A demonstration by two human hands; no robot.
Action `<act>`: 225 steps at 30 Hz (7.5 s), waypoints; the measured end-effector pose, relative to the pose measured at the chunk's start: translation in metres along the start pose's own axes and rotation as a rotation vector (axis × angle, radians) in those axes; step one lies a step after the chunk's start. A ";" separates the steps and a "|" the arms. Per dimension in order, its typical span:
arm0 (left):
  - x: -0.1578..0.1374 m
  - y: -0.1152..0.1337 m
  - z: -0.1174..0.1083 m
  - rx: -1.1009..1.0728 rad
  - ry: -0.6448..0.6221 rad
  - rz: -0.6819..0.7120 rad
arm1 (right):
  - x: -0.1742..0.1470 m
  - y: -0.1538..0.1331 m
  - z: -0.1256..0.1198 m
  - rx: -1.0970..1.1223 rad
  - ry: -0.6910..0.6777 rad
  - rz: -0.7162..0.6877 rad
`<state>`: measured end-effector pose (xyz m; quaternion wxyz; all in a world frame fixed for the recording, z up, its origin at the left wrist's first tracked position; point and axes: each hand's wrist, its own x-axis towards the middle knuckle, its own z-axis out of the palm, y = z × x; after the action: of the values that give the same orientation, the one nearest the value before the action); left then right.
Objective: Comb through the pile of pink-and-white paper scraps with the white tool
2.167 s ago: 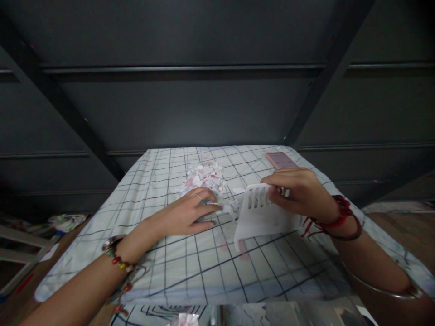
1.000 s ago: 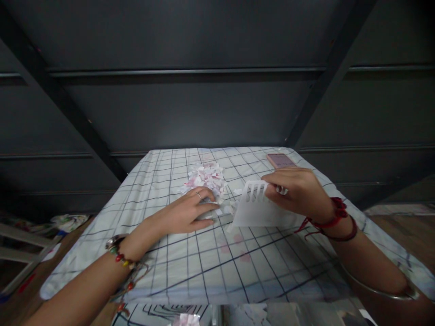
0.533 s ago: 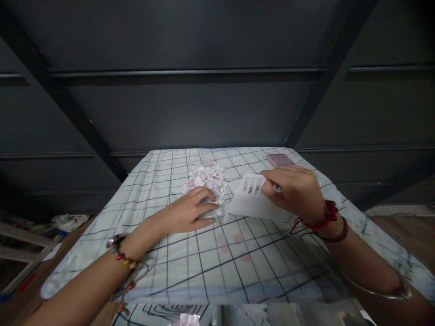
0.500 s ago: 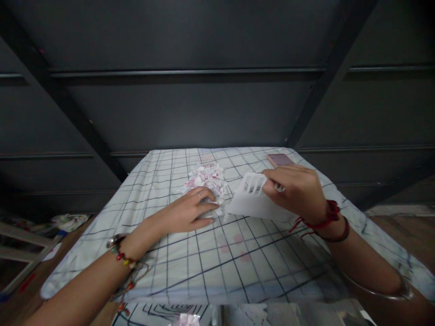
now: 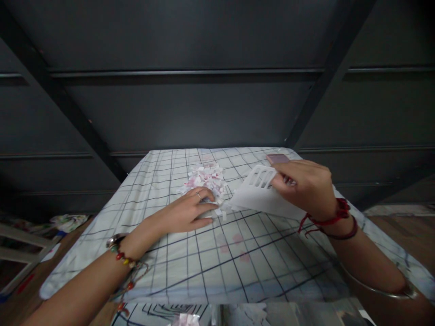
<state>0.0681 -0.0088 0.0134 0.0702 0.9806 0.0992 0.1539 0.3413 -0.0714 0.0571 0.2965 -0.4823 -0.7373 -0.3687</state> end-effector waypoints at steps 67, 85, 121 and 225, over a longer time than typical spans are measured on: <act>-0.013 -0.012 0.006 0.006 -0.120 -0.151 | -0.002 -0.028 -0.010 0.422 0.135 -0.387; -0.019 0.005 -0.002 0.090 -0.176 -0.277 | -0.013 -0.034 -0.094 0.040 -0.458 -0.297; -0.178 0.044 -0.030 0.224 -0.198 -0.494 | 0.023 -0.134 -0.112 0.105 -0.858 -0.200; -0.021 -0.028 -0.004 0.049 -0.084 -0.288 | 0.001 0.016 0.034 0.080 -0.015 -0.170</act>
<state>0.0420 0.0140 0.0062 0.0715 0.9632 0.2397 0.0985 0.3524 -0.0385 0.0435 0.2778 -0.4083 -0.7919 -0.3591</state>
